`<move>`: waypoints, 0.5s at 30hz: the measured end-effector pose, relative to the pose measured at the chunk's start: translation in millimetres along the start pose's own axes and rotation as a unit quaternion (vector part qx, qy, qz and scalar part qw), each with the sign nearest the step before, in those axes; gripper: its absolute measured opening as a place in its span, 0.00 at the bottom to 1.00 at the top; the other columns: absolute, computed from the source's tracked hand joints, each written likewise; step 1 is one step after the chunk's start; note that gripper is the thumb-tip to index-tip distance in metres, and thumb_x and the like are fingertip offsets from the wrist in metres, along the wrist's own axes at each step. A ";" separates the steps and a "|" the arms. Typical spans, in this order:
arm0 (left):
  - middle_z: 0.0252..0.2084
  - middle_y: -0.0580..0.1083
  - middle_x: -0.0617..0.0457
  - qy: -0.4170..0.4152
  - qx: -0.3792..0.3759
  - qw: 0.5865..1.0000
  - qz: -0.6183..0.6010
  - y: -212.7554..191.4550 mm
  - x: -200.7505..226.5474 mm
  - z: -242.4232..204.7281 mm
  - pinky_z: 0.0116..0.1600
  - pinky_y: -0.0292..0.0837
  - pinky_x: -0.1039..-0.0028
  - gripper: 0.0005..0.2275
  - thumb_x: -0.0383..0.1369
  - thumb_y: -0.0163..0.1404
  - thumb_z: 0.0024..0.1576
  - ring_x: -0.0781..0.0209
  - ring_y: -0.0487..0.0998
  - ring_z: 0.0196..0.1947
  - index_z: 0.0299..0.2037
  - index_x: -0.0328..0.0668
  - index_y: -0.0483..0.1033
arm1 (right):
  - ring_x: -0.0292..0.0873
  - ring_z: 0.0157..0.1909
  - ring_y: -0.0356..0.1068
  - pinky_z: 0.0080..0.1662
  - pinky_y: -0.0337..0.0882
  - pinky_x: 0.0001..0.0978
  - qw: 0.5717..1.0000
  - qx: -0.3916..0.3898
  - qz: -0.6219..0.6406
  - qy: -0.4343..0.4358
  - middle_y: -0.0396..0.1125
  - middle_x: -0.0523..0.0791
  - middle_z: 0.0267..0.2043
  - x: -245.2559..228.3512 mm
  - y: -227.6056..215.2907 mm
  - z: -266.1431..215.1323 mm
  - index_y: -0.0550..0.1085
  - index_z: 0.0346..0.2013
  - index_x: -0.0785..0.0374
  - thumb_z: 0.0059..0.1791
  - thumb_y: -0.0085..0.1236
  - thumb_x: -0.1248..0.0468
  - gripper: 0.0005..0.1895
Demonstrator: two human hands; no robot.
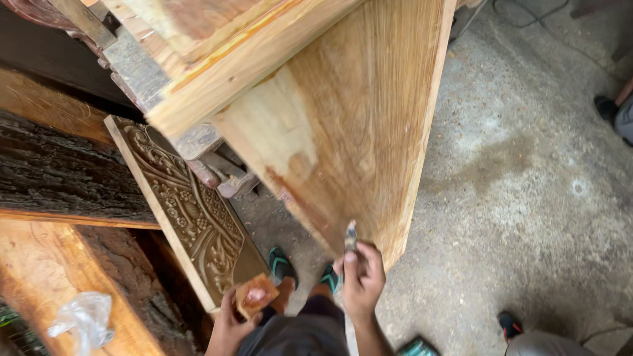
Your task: The person applies a pinkish filler to a large wooden plank using a small putty knife. They scoop filler from a small wooden block and spread it into cracks and imperfections on the plank's surface.
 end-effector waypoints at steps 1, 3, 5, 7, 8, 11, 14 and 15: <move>0.60 0.69 0.40 -0.009 0.006 1.000 0.029 5.5 -19.9 9.8 0.61 0.72 0.64 0.41 0.27 0.63 0.45 0.54 0.74 0.59 0.68 0.33 0.52 | 0.34 0.29 0.68 0.34 0.71 0.26 0.999 0.017 -0.017 0.024 0.68 0.45 0.31 22.5 -22.0 -7.0 0.68 0.54 0.72 0.55 0.51 0.71 0.12; 0.60 0.69 0.40 -0.021 0.028 0.995 0.097 6.7 -56.4 30.9 0.61 0.72 0.64 0.41 0.27 0.63 0.45 0.53 0.74 0.59 0.68 0.33 0.52 | 0.34 0.28 0.68 0.32 0.70 0.26 0.995 0.051 -0.043 0.068 0.68 0.45 0.32 65.9 -70.0 -21.8 0.69 0.54 0.73 0.54 0.51 0.71 0.14; 0.60 0.69 0.40 -0.030 0.053 0.984 0.165 1.7 -85.0 52.6 0.61 0.72 0.64 0.41 0.28 0.63 0.45 0.53 0.74 0.59 0.68 0.33 0.52 | 0.35 0.25 0.66 0.29 0.67 0.26 0.989 0.086 -0.058 0.108 0.69 0.47 0.31 107.2 -120.5 -34.2 0.68 0.54 0.73 0.53 0.50 0.71 0.15; 0.60 0.69 0.39 -0.046 0.082 0.970 0.224 -10.5 -102.2 69.1 0.61 0.72 0.64 0.41 0.28 0.64 0.45 0.53 0.74 0.58 0.68 0.33 0.52 | 0.36 0.21 0.67 0.26 0.68 0.27 0.986 0.107 -0.094 0.091 0.70 0.50 0.25 141.7 -170.1 -45.1 0.68 0.55 0.74 0.53 0.49 0.71 0.16; 0.60 0.69 0.39 -0.055 0.096 0.962 0.251 -9.5 -107.6 73.6 0.61 0.72 0.64 0.41 0.28 0.64 0.45 0.53 0.74 0.58 0.68 0.34 0.52 | 0.38 0.17 0.66 0.23 0.66 0.29 0.980 0.114 -0.108 0.120 0.70 0.51 0.26 158.3 -195.7 -46.4 0.66 0.55 0.72 0.52 0.48 0.69 0.16; 0.60 0.69 0.39 -0.078 0.118 0.946 0.293 4.7 -111.6 90.4 0.60 0.73 0.64 0.42 0.29 0.64 0.44 0.53 0.75 0.58 0.68 0.34 0.52 | 0.39 0.14 0.64 0.19 0.64 0.30 0.959 0.153 -0.134 0.197 0.71 0.52 0.27 203.0 -241.8 -39.0 0.64 0.55 0.70 0.51 0.47 0.68 0.17; 0.60 0.69 0.39 -0.094 0.132 0.936 0.313 18.9 -105.4 86.5 0.60 0.73 0.64 0.42 0.29 0.64 0.44 0.52 0.75 0.58 0.68 0.34 0.51 | 0.39 0.15 0.65 0.19 0.64 0.30 0.935 0.196 -0.134 0.262 0.71 0.51 0.28 233.3 -253.4 -31.6 0.64 0.55 0.70 0.51 0.47 0.69 0.17; 0.60 0.69 0.39 -0.098 0.136 0.934 0.317 21.8 -103.4 83.4 0.60 0.73 0.64 0.42 0.29 0.64 0.44 0.52 0.75 0.57 0.68 0.34 0.51 | 0.39 0.16 0.65 0.19 0.64 0.30 0.931 0.205 -0.129 0.274 0.71 0.51 0.28 239.1 -252.9 -27.4 0.64 0.55 0.70 0.51 0.47 0.69 0.17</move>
Point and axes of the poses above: each hand's wrist, its own z-axis towards the middle knuckle, its own y-axis out of the palm, x = y × z, the point moved 2 cm from there along z, towards the middle knuckle
